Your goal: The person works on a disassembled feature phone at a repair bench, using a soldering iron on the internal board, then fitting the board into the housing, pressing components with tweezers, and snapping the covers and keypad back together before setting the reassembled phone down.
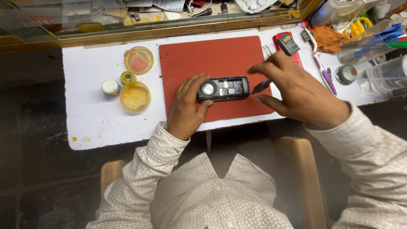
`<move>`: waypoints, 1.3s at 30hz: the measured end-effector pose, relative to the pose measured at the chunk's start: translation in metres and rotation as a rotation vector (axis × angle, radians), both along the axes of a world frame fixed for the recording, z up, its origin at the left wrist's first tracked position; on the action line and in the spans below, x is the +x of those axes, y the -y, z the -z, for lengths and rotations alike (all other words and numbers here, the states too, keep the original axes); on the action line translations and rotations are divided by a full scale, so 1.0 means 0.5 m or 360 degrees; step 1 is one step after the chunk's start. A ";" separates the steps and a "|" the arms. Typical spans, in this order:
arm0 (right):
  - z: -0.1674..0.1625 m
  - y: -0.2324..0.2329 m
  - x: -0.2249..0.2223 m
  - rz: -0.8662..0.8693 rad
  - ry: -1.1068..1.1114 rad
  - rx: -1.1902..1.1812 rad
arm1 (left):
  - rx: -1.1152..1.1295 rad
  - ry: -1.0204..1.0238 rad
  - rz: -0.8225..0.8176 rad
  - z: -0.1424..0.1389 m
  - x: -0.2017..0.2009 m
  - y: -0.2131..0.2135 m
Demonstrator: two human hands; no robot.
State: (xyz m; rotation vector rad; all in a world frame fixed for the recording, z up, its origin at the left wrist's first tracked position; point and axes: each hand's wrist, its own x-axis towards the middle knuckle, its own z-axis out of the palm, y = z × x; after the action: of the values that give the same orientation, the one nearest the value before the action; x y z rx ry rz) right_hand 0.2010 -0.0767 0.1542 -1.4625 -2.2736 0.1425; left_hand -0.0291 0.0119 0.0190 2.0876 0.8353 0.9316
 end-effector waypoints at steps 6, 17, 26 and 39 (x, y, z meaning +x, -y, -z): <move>0.002 0.002 0.001 0.0021 -0.0001 -0.0020 | -0.0005 -0.0019 0.0001 0.000 -0.001 -0.001; 0.009 0.007 0.006 0.0272 0.0114 -0.0235 | 0.0003 -0.0003 0.0002 0.004 0.001 0.000; 0.038 0.002 0.015 0.0209 -0.0122 -0.0159 | 0.0000 -0.0014 -0.0005 0.007 -0.003 0.000; 0.036 0.004 0.007 0.0683 0.0146 -0.0473 | 0.0264 -0.0045 0.0007 -0.017 0.088 0.014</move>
State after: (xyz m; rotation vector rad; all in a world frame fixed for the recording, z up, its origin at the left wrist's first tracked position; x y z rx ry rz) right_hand 0.2043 -0.0788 0.1361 -2.1143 -2.0104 0.2962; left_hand 0.0148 0.0049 0.0276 2.2476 0.7911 1.0011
